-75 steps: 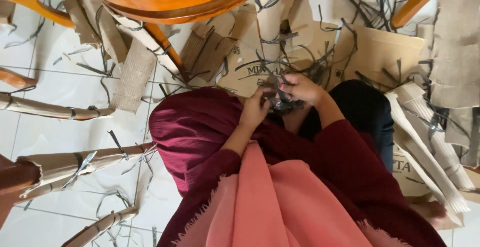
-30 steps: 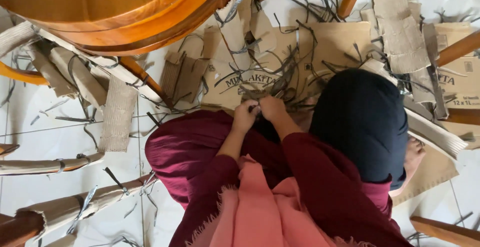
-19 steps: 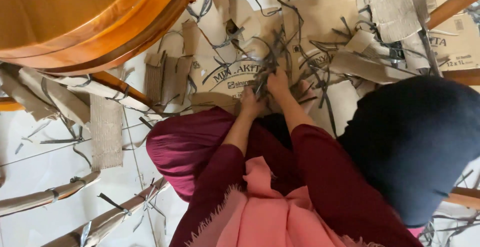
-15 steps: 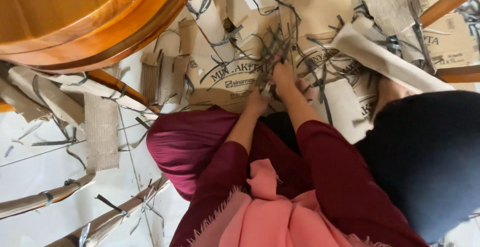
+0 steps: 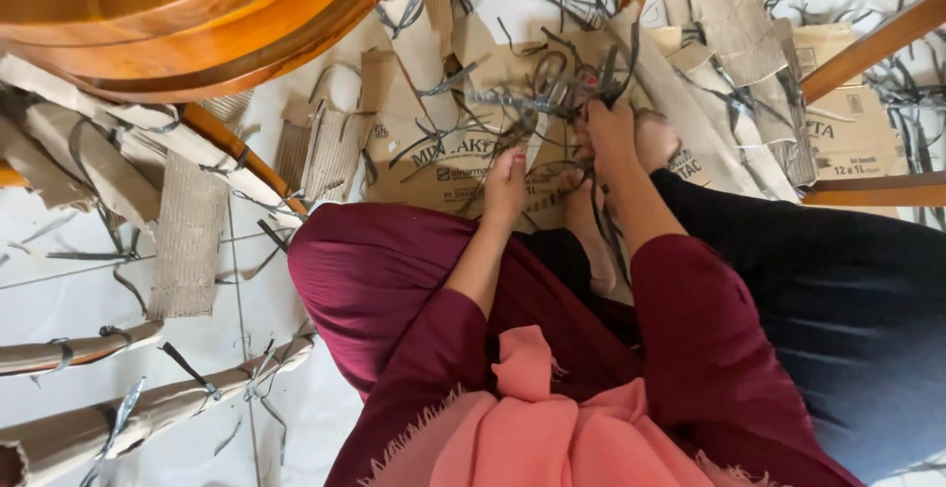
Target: Wrapping wooden furniture legs with protective cardboard and securing them with plastic strips.
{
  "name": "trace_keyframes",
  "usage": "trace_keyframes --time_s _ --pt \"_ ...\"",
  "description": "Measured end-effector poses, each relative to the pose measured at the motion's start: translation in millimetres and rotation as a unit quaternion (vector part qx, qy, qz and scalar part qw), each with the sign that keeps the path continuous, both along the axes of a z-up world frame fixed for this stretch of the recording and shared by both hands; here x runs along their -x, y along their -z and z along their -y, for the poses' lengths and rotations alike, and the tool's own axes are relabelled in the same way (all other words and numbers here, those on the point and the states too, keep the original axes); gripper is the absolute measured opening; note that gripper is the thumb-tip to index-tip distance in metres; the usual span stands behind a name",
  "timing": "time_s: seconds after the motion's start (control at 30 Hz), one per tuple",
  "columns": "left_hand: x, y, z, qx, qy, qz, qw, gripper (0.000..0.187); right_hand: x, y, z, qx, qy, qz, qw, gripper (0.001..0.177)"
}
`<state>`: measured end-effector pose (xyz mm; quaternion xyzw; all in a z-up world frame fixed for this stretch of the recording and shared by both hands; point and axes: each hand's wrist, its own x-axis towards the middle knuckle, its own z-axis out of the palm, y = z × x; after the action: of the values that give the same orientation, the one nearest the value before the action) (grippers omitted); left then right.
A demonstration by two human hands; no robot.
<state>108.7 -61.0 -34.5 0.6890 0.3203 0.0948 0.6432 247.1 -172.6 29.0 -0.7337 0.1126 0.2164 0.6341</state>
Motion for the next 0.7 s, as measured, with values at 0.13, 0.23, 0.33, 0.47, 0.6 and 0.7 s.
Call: trace_keyframes --time_s 0.13,0.23,0.33,0.47,0.6,0.7 --pt "4.7 -33.1 19.3 0.002 -0.024 0.063 0.998 0.035 25.0 -23.9 0.3 0.038 -0.001 0.093 0.995 0.062" --pt "2.2 -40.4 37.3 -0.044 0.005 0.140 0.989 0.032 34.0 -20.5 10.2 0.020 -0.044 0.190 0.981 0.055" --pt "-7.3 -47.2 54.9 -0.118 0.052 0.168 0.977 0.029 3.7 36.7 20.9 -0.058 -0.104 0.406 0.906 0.032" --pt "-33.5 -66.9 73.5 -0.086 0.063 0.157 0.982 0.027 5.8 -57.0 33.2 -0.089 -0.052 0.183 0.978 0.055" --pt "-83.0 -76.4 97.3 -0.122 0.038 0.077 0.989 0.031 -69.8 -31.2 68.7 -0.127 0.009 0.131 0.983 0.048" --pt "-125.8 -62.2 114.1 -0.015 0.000 0.060 0.998 0.027 -137.8 4.8 120.0 0.007 -0.028 0.144 0.989 0.039"
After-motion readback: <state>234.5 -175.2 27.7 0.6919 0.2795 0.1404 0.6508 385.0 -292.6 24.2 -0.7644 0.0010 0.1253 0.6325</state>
